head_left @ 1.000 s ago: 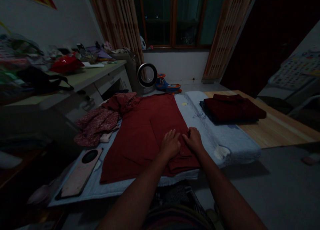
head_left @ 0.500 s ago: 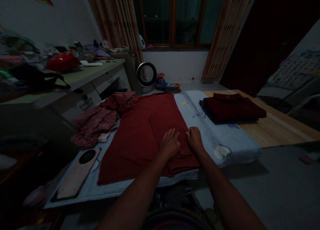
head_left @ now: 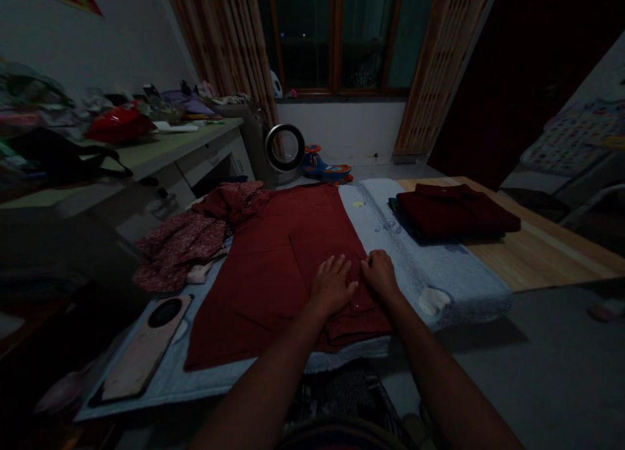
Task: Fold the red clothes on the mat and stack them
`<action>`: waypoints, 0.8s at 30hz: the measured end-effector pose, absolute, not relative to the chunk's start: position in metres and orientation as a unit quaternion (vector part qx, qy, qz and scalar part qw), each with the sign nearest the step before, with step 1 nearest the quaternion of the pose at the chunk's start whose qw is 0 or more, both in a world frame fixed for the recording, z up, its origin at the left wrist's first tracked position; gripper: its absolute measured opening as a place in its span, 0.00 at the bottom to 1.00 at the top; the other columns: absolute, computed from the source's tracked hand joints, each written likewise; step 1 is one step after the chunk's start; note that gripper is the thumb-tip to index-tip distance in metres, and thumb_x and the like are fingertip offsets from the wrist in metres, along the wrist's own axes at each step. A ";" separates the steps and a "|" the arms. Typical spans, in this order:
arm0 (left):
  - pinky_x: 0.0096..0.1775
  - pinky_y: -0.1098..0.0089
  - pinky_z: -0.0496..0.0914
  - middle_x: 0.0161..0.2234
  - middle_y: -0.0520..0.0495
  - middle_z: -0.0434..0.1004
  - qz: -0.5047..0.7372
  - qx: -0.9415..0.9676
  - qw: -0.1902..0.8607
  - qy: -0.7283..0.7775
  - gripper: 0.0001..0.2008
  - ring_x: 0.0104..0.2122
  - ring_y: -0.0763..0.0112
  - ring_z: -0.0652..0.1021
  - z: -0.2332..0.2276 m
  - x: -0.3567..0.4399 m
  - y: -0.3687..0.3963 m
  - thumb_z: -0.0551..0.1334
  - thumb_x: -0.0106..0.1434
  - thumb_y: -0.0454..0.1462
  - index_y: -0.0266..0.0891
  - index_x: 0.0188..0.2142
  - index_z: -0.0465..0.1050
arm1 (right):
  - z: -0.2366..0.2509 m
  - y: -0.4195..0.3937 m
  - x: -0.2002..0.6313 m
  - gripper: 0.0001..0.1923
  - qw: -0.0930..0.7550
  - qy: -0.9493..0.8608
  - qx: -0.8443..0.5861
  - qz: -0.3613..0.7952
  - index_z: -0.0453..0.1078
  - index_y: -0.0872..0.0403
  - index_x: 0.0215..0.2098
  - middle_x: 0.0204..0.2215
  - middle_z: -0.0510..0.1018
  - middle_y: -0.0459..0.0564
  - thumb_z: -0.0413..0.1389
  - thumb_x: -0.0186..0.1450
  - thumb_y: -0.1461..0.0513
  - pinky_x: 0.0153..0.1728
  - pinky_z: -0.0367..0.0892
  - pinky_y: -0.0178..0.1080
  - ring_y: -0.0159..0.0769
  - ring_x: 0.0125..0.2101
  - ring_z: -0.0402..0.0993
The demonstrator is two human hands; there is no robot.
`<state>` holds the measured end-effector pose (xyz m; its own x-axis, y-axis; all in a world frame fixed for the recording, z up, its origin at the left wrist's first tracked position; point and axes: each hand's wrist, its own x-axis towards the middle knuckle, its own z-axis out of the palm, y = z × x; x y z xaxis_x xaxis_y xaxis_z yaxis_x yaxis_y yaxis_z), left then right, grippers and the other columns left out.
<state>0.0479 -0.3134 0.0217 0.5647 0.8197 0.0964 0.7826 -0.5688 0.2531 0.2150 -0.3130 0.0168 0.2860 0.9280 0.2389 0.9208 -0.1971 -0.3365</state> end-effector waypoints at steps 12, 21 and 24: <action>0.64 0.54 0.50 0.67 0.48 0.52 0.102 0.879 0.092 0.457 0.31 0.66 0.55 0.53 0.022 0.047 -0.314 0.51 0.67 0.52 0.42 0.65 0.56 | 0.013 -0.302 0.214 0.12 0.191 -0.583 -0.790 -0.002 0.73 0.55 0.36 0.42 0.73 0.56 0.53 0.67 0.56 0.45 0.58 0.42 0.44 0.44 0.67; 0.63 0.54 0.52 0.67 0.48 0.54 0.114 0.880 0.083 0.453 0.27 0.66 0.56 0.54 0.020 0.048 -0.314 0.45 0.71 0.49 0.43 0.64 0.57 | 0.007 -0.300 0.218 0.07 0.249 -0.595 -0.764 0.003 0.71 0.51 0.40 0.44 0.72 0.53 0.52 0.64 0.64 0.45 0.57 0.41 0.42 0.44 0.65; 0.63 0.53 0.52 0.67 0.48 0.53 0.114 0.879 0.084 0.455 0.26 0.66 0.56 0.54 0.018 0.048 -0.313 0.48 0.70 0.48 0.43 0.65 0.57 | 0.010 -0.301 0.217 0.11 0.247 -0.616 -0.748 0.019 0.74 0.49 0.37 0.46 0.71 0.52 0.49 0.65 0.65 0.45 0.57 0.41 0.42 0.46 0.65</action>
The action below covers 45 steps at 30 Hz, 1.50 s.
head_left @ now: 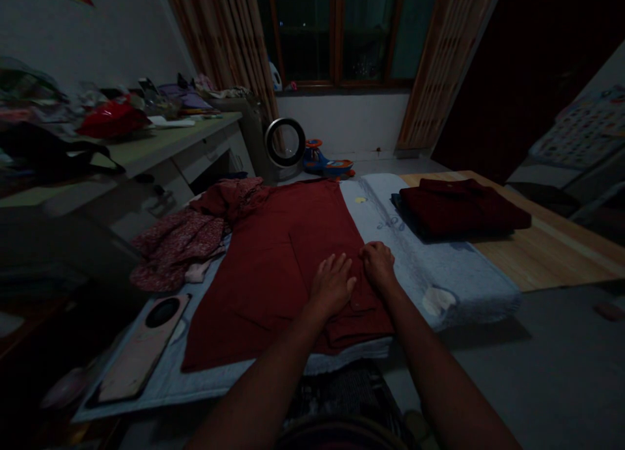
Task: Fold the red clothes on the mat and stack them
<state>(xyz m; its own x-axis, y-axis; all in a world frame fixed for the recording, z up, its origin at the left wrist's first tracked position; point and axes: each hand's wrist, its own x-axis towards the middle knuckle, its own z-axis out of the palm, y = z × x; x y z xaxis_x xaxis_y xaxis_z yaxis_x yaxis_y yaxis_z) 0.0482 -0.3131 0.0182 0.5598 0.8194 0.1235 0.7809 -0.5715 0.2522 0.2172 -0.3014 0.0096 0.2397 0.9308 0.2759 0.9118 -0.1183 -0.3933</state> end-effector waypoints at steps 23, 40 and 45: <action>0.63 0.54 0.52 0.67 0.48 0.54 0.125 0.880 0.075 0.452 0.26 0.65 0.56 0.54 0.017 0.047 -0.314 0.51 0.68 0.45 0.41 0.64 0.57 | 0.014 -0.306 0.235 0.20 0.187 -0.715 -0.668 0.084 0.65 0.52 0.43 0.46 0.70 0.52 0.57 0.52 0.59 0.51 0.56 0.44 0.44 0.48 0.63; 0.62 0.49 0.53 0.65 0.55 0.57 0.145 0.894 0.097 0.413 0.23 0.65 0.58 0.55 0.023 0.045 -0.314 0.53 0.63 0.33 0.49 0.57 0.65 | 0.016 -0.307 0.236 0.21 0.203 -0.708 -0.666 0.117 0.69 0.50 0.45 0.53 0.68 0.52 0.50 0.54 0.68 0.55 0.52 0.43 0.41 0.55 0.59; 0.62 0.49 0.52 0.59 0.53 0.67 0.156 0.889 0.111 0.415 0.20 0.63 0.62 0.59 0.023 0.046 -0.314 0.52 0.64 0.31 0.48 0.53 0.66 | 0.016 -0.310 0.234 0.18 0.203 -0.704 -0.670 0.121 0.73 0.48 0.39 0.57 0.64 0.49 0.50 0.54 0.69 0.58 0.49 0.45 0.41 0.59 0.55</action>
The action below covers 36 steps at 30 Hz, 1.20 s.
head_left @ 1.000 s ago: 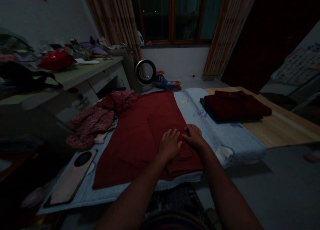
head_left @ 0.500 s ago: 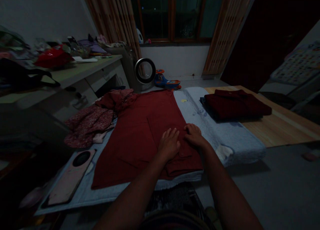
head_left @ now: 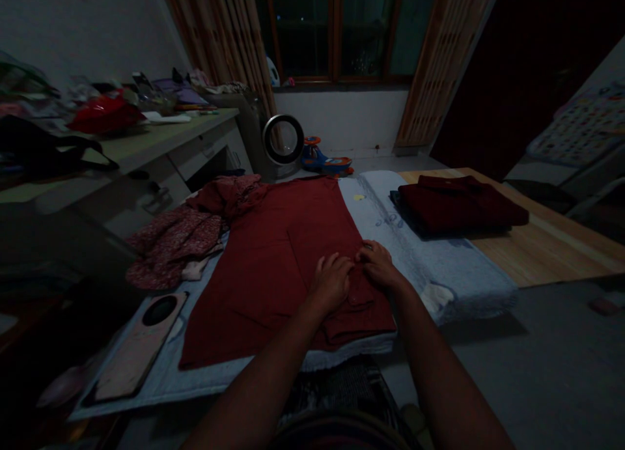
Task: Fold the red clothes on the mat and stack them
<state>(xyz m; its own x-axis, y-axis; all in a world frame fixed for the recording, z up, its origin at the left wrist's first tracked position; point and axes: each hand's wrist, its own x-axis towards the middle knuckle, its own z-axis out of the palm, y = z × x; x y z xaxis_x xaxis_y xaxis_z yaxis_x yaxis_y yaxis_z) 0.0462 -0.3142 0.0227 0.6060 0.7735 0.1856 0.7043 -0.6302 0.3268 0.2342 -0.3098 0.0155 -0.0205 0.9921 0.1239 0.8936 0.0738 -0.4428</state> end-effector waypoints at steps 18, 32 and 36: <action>0.62 0.50 0.51 0.59 0.52 0.67 0.163 0.892 0.112 0.407 0.16 0.63 0.61 0.59 0.025 0.045 -0.317 0.54 0.62 0.30 0.48 0.48 0.67 | 0.009 -0.307 0.232 0.32 0.135 -0.705 -0.692 0.083 0.60 0.48 0.63 0.64 0.58 0.51 0.48 0.59 0.66 0.60 0.47 0.50 0.47 0.63 0.51; 0.62 0.53 0.53 0.56 0.47 0.68 0.179 0.883 0.107 0.420 0.14 0.62 0.63 0.61 0.020 0.046 -0.315 0.56 0.63 0.33 0.44 0.49 0.67 | 0.012 -0.293 0.227 0.24 0.168 -0.665 -0.723 0.082 0.68 0.46 0.54 0.56 0.67 0.52 0.57 0.61 0.50 0.55 0.53 0.46 0.45 0.56 0.60; 0.61 0.52 0.54 0.56 0.48 0.68 0.169 0.887 0.105 0.418 0.16 0.61 0.62 0.61 0.023 0.046 -0.315 0.56 0.63 0.32 0.46 0.50 0.68 | 0.021 -0.280 0.226 0.19 0.150 -0.640 -0.749 0.083 0.71 0.45 0.48 0.50 0.69 0.51 0.59 0.60 0.51 0.50 0.57 0.46 0.45 0.50 0.64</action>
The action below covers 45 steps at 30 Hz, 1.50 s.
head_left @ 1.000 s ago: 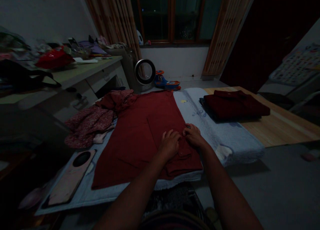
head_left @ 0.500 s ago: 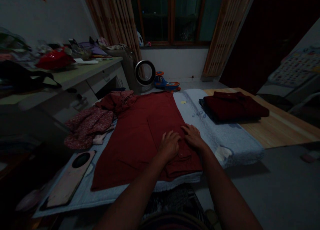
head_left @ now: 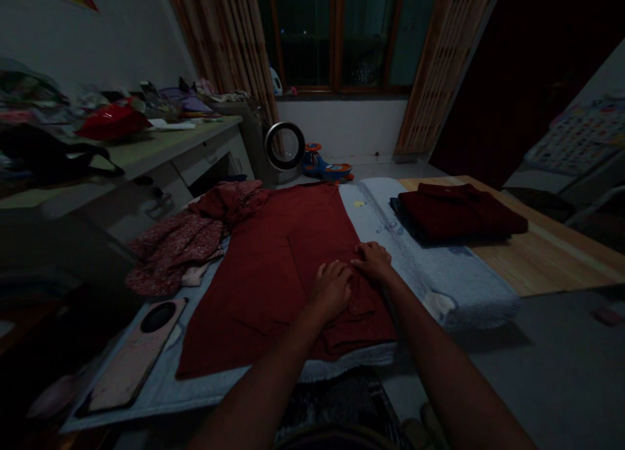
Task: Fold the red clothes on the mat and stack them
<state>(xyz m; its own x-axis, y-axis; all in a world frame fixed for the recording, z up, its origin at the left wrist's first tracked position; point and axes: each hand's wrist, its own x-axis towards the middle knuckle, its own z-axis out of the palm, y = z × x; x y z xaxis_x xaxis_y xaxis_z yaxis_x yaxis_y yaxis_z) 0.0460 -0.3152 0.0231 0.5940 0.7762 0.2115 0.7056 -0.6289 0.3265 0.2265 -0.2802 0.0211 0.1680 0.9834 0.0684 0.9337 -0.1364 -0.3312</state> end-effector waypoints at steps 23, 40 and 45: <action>0.63 0.47 0.48 0.60 0.44 0.64 0.133 0.929 0.072 0.337 0.19 0.62 0.60 0.60 0.023 0.050 -0.314 0.53 0.67 0.33 0.46 0.56 0.67 | 0.020 -0.265 0.268 0.27 0.160 -0.757 -0.607 0.182 0.68 0.50 0.50 0.51 0.69 0.50 0.65 0.54 0.56 0.54 0.58 0.42 0.40 0.54 0.64; 0.52 0.62 0.63 0.49 0.45 0.69 0.095 0.936 0.080 0.330 0.21 0.49 0.62 0.68 0.033 0.056 -0.311 0.53 0.68 0.34 0.43 0.60 0.62 | 0.010 -0.257 0.242 0.12 0.205 -0.638 -0.740 0.061 0.71 0.50 0.36 0.42 0.73 0.51 0.58 0.61 0.51 0.45 0.58 0.43 0.43 0.45 0.68; 0.51 0.62 0.63 0.50 0.44 0.67 0.083 0.932 0.087 0.341 0.20 0.48 0.61 0.67 0.035 0.059 -0.312 0.51 0.69 0.36 0.48 0.59 0.64 | 0.005 -0.263 0.267 0.20 0.211 -0.740 -0.625 0.132 0.68 0.51 0.46 0.47 0.72 0.50 0.62 0.57 0.56 0.50 0.59 0.41 0.41 0.49 0.66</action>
<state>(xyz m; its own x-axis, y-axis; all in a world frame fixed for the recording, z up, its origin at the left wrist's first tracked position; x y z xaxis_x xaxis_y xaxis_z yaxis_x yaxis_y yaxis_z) 0.0588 -0.3124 0.0348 0.7539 0.6499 0.0965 0.6210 -0.7527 0.2186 0.2672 -0.2625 0.0050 -0.1288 0.9808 0.1466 0.8692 0.1828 -0.4595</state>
